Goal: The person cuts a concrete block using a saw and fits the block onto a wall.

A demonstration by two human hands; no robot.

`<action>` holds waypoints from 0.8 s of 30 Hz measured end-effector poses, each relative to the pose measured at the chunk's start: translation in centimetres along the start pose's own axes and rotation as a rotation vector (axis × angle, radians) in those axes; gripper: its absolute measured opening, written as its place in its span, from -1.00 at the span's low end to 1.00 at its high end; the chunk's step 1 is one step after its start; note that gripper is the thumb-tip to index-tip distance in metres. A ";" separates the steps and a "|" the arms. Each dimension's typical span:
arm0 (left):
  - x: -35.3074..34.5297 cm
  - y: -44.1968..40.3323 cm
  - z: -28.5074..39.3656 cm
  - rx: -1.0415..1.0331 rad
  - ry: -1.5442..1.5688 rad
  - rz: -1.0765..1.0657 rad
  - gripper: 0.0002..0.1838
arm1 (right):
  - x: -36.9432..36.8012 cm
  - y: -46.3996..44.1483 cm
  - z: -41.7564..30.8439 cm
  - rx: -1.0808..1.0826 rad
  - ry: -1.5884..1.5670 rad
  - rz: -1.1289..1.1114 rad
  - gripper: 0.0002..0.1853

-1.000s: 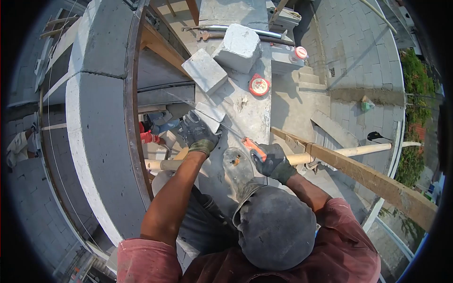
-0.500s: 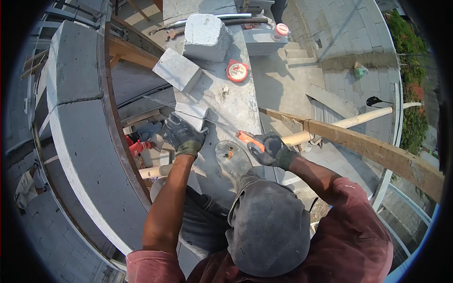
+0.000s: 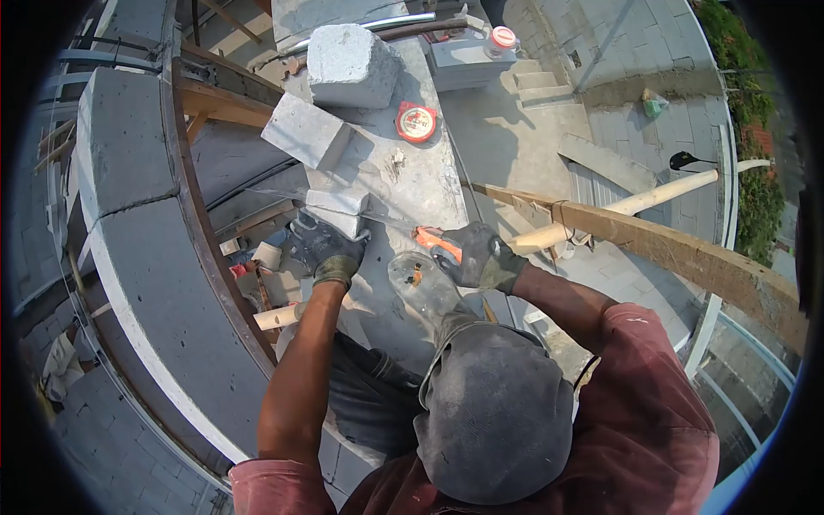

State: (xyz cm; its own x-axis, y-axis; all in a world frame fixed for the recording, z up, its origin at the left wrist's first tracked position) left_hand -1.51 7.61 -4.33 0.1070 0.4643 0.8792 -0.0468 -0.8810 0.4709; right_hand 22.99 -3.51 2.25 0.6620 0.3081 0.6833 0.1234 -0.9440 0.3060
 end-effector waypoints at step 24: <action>0.3 -0.2 0.0 -0.027 0.069 0.084 0.47 | 2.2 7.7 5.3 -0.058 0.063 -0.046 -0.73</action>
State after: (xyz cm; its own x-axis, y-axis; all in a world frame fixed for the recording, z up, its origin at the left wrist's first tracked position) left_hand -1.50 7.91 -4.16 0.0334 0.3951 0.9180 -0.0798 -0.9146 0.3965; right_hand 29.32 -10.72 2.59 0.6085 0.3595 0.7074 0.1085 -0.9208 0.3745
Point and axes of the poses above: each hand's wrist, its own y-axis away from the middle knuckle, its own x-axis out of the back of the hand, z = x × y, the point moved 8 cm from there along -y, towards the middle knuckle, and after that the axes turned 8 degrees about -x, right-handed, at the moved point
